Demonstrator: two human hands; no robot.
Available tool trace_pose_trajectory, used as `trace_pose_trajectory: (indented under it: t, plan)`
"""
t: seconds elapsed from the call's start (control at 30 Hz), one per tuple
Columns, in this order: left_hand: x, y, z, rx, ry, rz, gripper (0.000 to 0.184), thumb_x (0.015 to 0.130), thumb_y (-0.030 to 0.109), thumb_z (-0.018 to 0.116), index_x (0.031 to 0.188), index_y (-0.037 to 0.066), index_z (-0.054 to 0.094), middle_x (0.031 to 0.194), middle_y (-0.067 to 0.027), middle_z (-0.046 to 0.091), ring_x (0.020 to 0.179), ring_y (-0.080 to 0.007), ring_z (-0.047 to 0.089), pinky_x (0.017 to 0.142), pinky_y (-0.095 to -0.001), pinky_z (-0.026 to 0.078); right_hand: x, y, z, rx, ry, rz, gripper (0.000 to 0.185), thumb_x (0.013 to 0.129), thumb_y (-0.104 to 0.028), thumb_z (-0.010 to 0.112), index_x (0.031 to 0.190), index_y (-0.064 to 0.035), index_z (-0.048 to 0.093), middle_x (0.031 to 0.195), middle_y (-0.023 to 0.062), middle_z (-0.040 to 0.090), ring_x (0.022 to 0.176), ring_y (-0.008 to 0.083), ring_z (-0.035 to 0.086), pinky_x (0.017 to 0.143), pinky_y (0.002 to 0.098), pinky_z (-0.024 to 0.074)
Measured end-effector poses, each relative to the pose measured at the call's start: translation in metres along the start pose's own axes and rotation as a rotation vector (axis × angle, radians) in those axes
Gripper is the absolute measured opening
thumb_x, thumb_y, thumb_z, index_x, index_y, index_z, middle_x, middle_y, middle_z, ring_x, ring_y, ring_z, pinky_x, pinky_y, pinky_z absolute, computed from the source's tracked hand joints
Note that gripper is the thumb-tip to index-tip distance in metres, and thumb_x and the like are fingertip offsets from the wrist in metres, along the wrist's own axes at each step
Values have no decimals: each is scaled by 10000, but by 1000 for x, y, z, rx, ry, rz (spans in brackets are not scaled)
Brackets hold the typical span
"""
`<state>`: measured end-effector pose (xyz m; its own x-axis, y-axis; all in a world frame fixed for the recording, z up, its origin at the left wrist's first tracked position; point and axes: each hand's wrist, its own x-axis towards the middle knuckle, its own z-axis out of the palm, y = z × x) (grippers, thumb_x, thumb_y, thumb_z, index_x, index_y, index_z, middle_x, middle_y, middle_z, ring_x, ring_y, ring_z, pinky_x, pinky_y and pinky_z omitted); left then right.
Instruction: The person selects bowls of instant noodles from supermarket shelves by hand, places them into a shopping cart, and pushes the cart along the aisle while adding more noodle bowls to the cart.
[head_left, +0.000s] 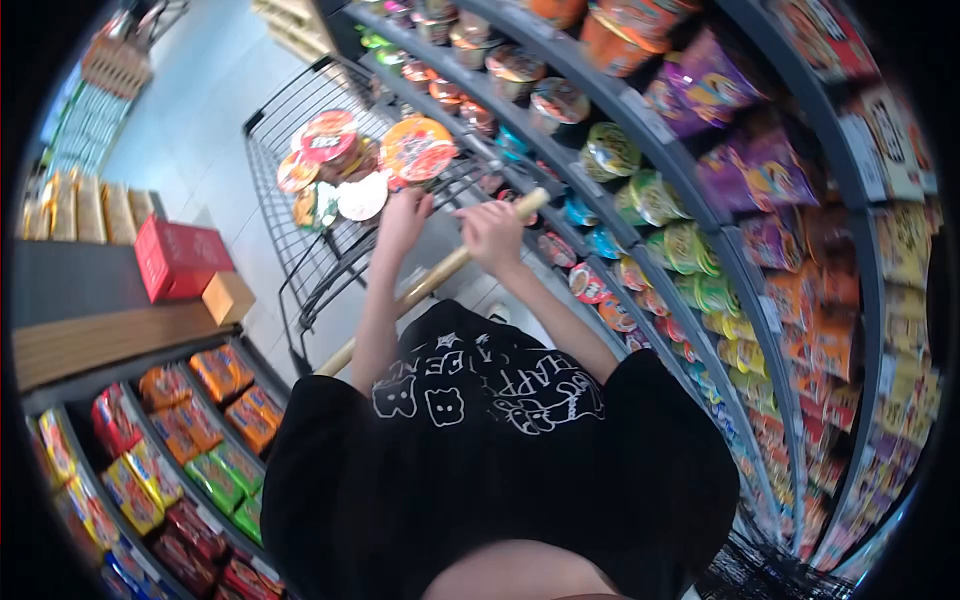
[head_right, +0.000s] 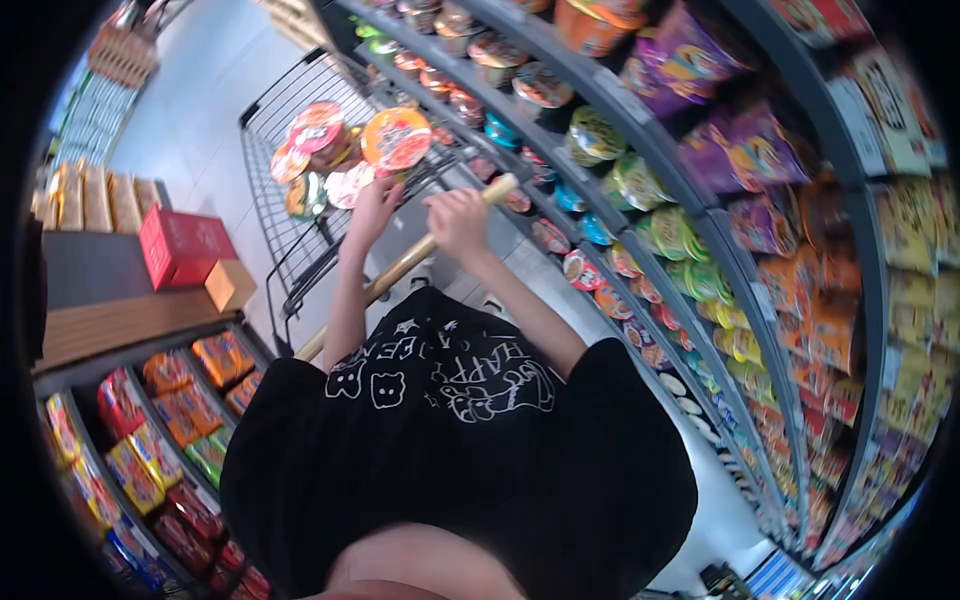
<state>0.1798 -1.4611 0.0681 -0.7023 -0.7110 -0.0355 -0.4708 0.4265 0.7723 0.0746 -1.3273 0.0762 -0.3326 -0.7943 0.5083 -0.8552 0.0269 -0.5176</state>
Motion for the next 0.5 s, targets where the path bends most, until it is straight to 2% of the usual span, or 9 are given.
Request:
trace_pose_trajectory:
  t: [0.03,0.1,0.13,0.17,0.23,0.37,0.43,0.47,0.5]
  plan:
    - [-1,6,-4,52,-24,-44,222,775,196,504,702,-3,571,660,-174,565,638,-323,552,579,-390,422,-2,4,4,36,72,-11,120,652,-91,509,749,-85,579,620,20,541,662,203,523,726,352,369]
    - [-2,3,3,114,-67,-67,227,736,233,558,705,8,560,688,-174,570,679,-310,561,600,-392,436,-6,7,1,12,100,-121,130,653,-92,483,744,-83,574,634,26,545,643,202,515,707,346,373]
    - [-8,7,4,271,-60,19,219,691,248,604,713,33,568,725,-150,573,688,-304,566,608,-383,447,-5,7,2,27,86,-130,130,653,-92,483,744,-83,574,634,26,545,643,202,515,707,346,373]
    - [-9,7,9,351,-117,-18,214,660,252,631,702,51,574,788,-131,566,729,-286,569,631,-381,450,-4,5,1,19,108,-123,137,653,-89,469,743,-79,572,633,27,545,641,201,513,714,347,370]
    - [-11,12,12,450,-98,1,228,658,257,639,712,50,563,827,-137,547,807,-264,558,673,-386,439,-3,3,4,16,125,-116,144,654,-87,456,742,-75,569,632,27,544,638,199,511,721,348,367]
    - [-11,8,6,312,-50,75,256,666,266,633,775,47,559,867,-147,543,876,-260,534,728,-376,422,-2,2,4,-13,134,-116,149,656,-80,439,736,-66,564,644,35,544,643,206,509,736,358,361]
    - [-3,2,-7,-43,-48,65,279,687,281,615,837,53,557,896,-158,544,889,-281,523,756,-363,412,-1,4,6,-18,141,-112,150,653,-81,439,737,-64,563,655,48,544,646,216,507,739,359,362]
    - [2,0,-16,-46,-54,8,285,709,285,593,864,48,559,939,-162,540,906,-296,514,764,-357,408,0,3,6,-12,154,-107,151,648,-83,440,732,-59,563,656,58,540,648,225,503,742,360,362]
    - [6,2,-28,-12,19,15,297,722,290,584,869,33,554,893,-164,561,865,-301,532,741,-356,418,0,2,6,-24,159,-112,151,648,-83,440,732,-59,563,656,58,540,648,225,503,742,360,362]
